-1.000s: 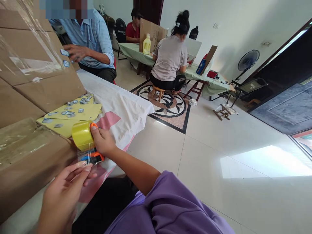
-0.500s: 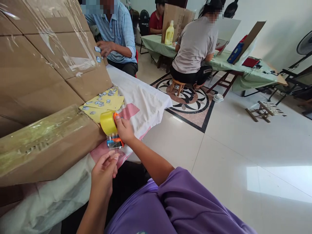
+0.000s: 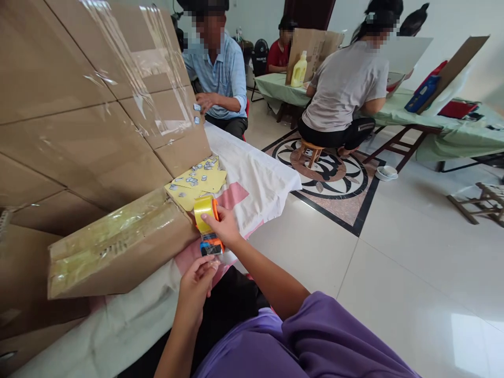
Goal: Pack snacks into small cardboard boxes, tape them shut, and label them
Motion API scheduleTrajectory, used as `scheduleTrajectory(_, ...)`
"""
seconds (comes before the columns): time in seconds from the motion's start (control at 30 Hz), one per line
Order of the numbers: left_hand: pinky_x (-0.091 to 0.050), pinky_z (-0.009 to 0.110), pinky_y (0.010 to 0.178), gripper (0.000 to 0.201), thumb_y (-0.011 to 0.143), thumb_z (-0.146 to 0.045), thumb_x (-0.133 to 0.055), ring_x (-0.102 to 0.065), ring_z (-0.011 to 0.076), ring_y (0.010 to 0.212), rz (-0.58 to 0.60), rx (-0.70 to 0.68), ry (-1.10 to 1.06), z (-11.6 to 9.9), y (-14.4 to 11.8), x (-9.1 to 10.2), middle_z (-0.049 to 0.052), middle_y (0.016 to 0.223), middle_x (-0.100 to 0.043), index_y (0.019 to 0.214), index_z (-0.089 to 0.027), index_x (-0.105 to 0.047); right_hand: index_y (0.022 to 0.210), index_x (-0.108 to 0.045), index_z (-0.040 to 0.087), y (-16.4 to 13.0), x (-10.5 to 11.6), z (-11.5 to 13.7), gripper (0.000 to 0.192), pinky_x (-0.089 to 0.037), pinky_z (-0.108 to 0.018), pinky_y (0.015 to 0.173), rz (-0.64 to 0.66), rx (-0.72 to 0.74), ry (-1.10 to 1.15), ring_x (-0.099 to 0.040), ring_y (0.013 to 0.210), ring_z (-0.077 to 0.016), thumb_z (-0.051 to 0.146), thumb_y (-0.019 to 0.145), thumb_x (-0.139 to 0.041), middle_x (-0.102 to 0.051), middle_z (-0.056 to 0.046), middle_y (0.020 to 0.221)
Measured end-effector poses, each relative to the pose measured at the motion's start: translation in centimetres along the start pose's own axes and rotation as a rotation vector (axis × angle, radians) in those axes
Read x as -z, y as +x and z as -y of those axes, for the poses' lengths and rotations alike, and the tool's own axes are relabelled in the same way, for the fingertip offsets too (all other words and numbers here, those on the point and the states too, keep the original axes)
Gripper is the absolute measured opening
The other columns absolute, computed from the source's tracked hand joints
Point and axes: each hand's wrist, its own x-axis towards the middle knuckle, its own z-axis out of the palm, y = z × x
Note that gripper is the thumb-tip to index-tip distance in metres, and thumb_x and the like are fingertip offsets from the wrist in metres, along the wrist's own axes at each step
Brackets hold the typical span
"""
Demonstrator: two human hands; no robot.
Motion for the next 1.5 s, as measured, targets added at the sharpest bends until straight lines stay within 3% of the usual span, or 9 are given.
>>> scheduleTrajectory(0.17, -0.034, 0.015, 0.035, 0.055, 0.068, -0.049, -0.084, -0.064, 0.0123, 0.054, 0.051, 0.081, 0.041, 0.5, 0.7, 0.5, 0.01, 0.089, -0.077, 0.109, -0.014, -0.071, 0.093, -0.068, 0.021, -0.2, 0.4, -0.2, 0.041, -0.052, -0.029, 0.062, 0.035, -0.039, 0.07, -0.063, 0.063, -0.0159, 0.06, 0.081, -0.073, -0.068, -0.001, 0.076)
scheduleTrajectory(0.27, -0.057, 0.022, 0.058, 0.057, 0.067, -0.048, -0.087, -0.075, 0.0213, 0.078, 0.002, 0.104, -0.036, 0.7, 0.4, 0.6, 0.01, 0.089, -0.079, 0.111, -0.014, -0.074, 0.097, -0.069, 0.021, -0.4, 0.8, -0.3, 0.04, -0.051, -0.029, 0.062, 0.014, -0.103, 0.102, -0.064, 0.066, -0.0169, 0.057, 0.08, -0.073, -0.07, -0.001, 0.079)
scheduleTrajectory(0.37, -0.062, 0.032, 0.078, 0.059, 0.066, -0.049, -0.089, -0.077, 0.0248, 0.084, 0.018, 0.13, -0.087, 0.6, -0.1, 0.3, 0.01, 0.088, -0.079, 0.11, -0.014, -0.074, 0.103, -0.07, 0.021, -0.4, 1.3, -0.3, 0.04, -0.051, -0.029, 0.065, 0.008, -0.134, 0.085, -0.064, 0.071, -0.0178, 0.055, 0.082, -0.071, -0.072, -0.003, 0.084)
scheduleTrajectory(0.57, -0.063, 0.033, 0.075, 0.07, 0.066, -0.054, -0.088, -0.077, 0.0248, 0.079, 0.044, 0.153, -0.097, 0.1, -0.2, 0.4, 0.009, 0.083, -0.079, 0.121, -0.016, -0.067, 0.108, -0.071, 0.022, -0.7, 1.4, -0.1, 0.044, -0.053, -0.031, 0.071, 0.024, -0.094, -0.004, -0.066, 0.077, -0.0194, 0.058, 0.084, -0.068, -0.073, -0.004, 0.093)
scheduleTrajectory(0.73, -0.063, 0.034, 0.076, 0.05, 0.065, -0.051, -0.087, -0.077, 0.0289, 0.09, 0.061, 0.141, 0.049, 0.0, 0.1, 1.4, 0.013, 0.093, -0.08, 0.1, -0.015, -0.078, 0.106, -0.072, 0.023, -0.8, 1.1, 0.1, 0.044, -0.055, -0.032, 0.071, 0.014, -0.042, -0.08, -0.067, 0.078, -0.0208, 0.061, 0.084, -0.068, -0.073, -0.005, 0.091)
scheduleTrajectory(0.87, -0.055, 0.026, 0.054, 0.032, 0.071, -0.044, -0.081, -0.073, 0.0231, 0.069, 0.022, 0.08, 0.169, -0.4, 0.5, 1.7, 0.01, 0.08, -0.078, 0.089, -0.018, -0.08, 0.105, -0.072, 0.024, -0.9, 1.0, 0.2, 0.045, -0.055, -0.032, 0.068, 0.056, -0.014, -0.078, -0.068, 0.075, -0.0209, 0.063, 0.082, -0.071, -0.072, -0.004, 0.089)
scheduleTrajectory(0.97, -0.047, 0.021, 0.045, 0.025, 0.067, -0.038, -0.082, -0.066, 0.0159, 0.054, 0.148, 0.15, 0.107, -0.8, 1.0, 1.8, 0.007, 0.071, -0.075, 0.08, -0.017, -0.076, 0.103, -0.072, 0.023, -1.1, 1.2, 0.2, 0.045, -0.054, -0.031, 0.066, 0.088, -0.009, -0.096, -0.067, 0.072, -0.0199, 0.063, 0.084, -0.07, -0.072, -0.004, 0.087)
scheduleTrajectory(1.13, -0.026, 0.015, 0.034, 0.038, 0.071, -0.039, -0.08, -0.06, 0.0121, 0.043, 0.258, 0.256, 0.086, -0.7, 1.1, 1.9, 0.009, 0.084, -0.078, 0.102, -0.019, -0.076, 0.099, -0.072, 0.02, -1.5, 1.5, -0.1, 0.046, -0.054, -0.03, 0.064, 0.109, 0.026, -0.096, -0.066, 0.067, -0.0184, 0.063, 0.094, -0.058, -0.072, -0.005, 0.083)
scheduleTrajectory(1.5, -0.038, 0.019, 0.033, 0.026, 0.074, -0.041, -0.076, -0.046, 0.0066, 0.037, 0.229, 0.213, -0.009, 0.2, 0.6, 0.9, 0.006, 0.076, -0.075, 0.077, -0.017, -0.067, 0.087, -0.071, 0.02, -1.5, 0.4, 0.8, 0.05, -0.056, -0.032, 0.059, 0.006, 0.091, -0.188, -0.067, 0.065, -0.0202, 0.067, 0.09, -0.057, -0.073, -0.006, 0.076)
